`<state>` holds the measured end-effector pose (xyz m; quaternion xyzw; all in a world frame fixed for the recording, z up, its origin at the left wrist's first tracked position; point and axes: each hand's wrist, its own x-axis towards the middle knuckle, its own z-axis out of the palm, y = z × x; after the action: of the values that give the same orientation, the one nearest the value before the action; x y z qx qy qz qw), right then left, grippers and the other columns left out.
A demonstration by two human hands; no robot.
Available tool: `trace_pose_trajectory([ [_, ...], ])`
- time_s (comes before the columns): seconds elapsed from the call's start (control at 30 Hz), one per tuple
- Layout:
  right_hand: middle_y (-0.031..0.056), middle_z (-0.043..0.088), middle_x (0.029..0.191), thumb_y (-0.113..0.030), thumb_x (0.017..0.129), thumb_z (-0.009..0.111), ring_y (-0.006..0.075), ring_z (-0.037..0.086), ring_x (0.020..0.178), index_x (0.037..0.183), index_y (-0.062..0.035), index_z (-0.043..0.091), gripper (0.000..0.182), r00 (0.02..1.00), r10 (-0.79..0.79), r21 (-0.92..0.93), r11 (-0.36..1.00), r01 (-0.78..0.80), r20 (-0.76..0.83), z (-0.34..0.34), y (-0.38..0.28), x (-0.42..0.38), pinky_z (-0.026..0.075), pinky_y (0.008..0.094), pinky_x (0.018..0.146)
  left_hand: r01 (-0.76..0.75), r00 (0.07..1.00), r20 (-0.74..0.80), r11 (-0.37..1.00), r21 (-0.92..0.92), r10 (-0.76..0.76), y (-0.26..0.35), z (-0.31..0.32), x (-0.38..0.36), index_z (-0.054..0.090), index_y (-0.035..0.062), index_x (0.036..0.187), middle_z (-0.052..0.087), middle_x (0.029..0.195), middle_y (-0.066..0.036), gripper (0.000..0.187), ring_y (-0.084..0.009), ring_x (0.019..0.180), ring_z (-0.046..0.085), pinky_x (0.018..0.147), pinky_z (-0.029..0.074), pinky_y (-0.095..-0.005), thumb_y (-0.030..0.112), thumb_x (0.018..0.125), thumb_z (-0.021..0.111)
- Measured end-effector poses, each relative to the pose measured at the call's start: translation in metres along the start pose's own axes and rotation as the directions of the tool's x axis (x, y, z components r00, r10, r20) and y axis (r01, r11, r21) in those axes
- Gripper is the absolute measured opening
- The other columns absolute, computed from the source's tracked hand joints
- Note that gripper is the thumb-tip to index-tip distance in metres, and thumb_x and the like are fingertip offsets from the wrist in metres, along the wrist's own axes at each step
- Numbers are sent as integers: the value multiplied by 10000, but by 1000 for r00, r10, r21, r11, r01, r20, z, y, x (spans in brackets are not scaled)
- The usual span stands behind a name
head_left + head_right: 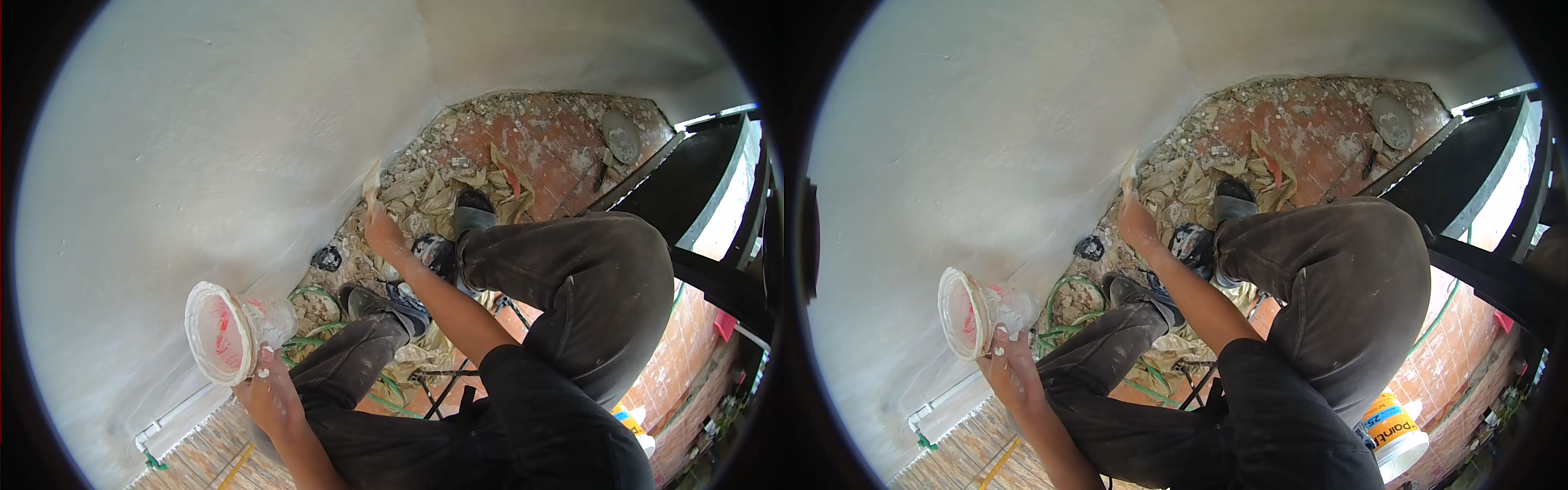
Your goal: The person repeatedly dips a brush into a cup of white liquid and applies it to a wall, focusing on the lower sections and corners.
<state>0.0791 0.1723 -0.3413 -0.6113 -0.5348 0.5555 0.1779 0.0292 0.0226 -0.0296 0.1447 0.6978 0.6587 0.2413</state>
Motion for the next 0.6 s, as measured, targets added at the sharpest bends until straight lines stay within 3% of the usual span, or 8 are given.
trace_pose_trajectory([
  [0.13,297,612,849,-265,923,463,464,594,825,1042,34,499,324,997,-9,32,999,6,71,14,0,-8,454,530,731,0,999,34,998,-61,2,5,7,-1,378,-28,1326,471,1269,-161,639,-262,1136,479,985,384,-432,-81,748,645],
  [0.2,272,622,838,-278,906,471,428,618,780,1002,40,523,336,988,-119,154,979,133,-102,17,-3,-1,468,497,725,-8,1000,17,998,-56,9,6,6,-3,388,-34,1317,483,1255,-163,628,-257,1125,492,979,397,-427,-83,745,643],
  [0.23,272,622,838,-278,906,471,428,618,780,1002,40,523,336,988,-121,151,979,135,-96,11,-8,4,468,497,725,-15,1000,7,998,-55,15,7,3,-4,398,-40,1309,495,1242,-165,618,-253,1114,504,972,410,-422,-84,742,641],
  [0.3,209,635,797,-280,881,491,335,640,718,966,43,553,339,982,-175,95,981,168,73,-17,-23,23,484,440,683,-2,1000,4,998,-57,2,8,-3,-3,410,-46,1296,510,1226,-167,620,-248,1104,519,964,424,-404,-88,728,655],
  [0.37,123,639,762,-282,864,523,228,613,654,951,30,590,331,960,-87,39,996,79,267,-64,-61,24,486,395,611,5,1000,-5,998,-62,-6,8,-8,-4,423,-53,1283,524,1210,-168,622,-244,1094,534,957,439,-387,-92,713,670],
  [0.43,164,652,738,-309,850,562,270,638,617,931,49,621,372,850,-239,-79,947,310,470,-122,-104,9,505,386,607,-134,986,113,987,91,124,7,-3,-2,348,-23,1342,485,1260,-167,657,-265,1138,523,964,447,-421,-86,761,648],
  [0.5,50,602,641,-290,901,536,121,547,493,930,22,648,333,722,-234,-48,937,346,651,-172,-148,-20,458,283,495,-173,979,116,984,34,168,9,-1,2,362,-23,1333,502,1240,-148,706,-241,1124,537,962,452,-357,-126,705,667],
  [0.6,12,565,595,-267,936,525,81,510,486,932,15,662,314,726,-474,43,850,525,498,-222,-219,-79,439,241,481,-362,930,111,927,96,351,2,-7,16,400,-43,1307,465,1298,-146,825,-242,1177,487,1015,399,-368,-66,583,794],
])
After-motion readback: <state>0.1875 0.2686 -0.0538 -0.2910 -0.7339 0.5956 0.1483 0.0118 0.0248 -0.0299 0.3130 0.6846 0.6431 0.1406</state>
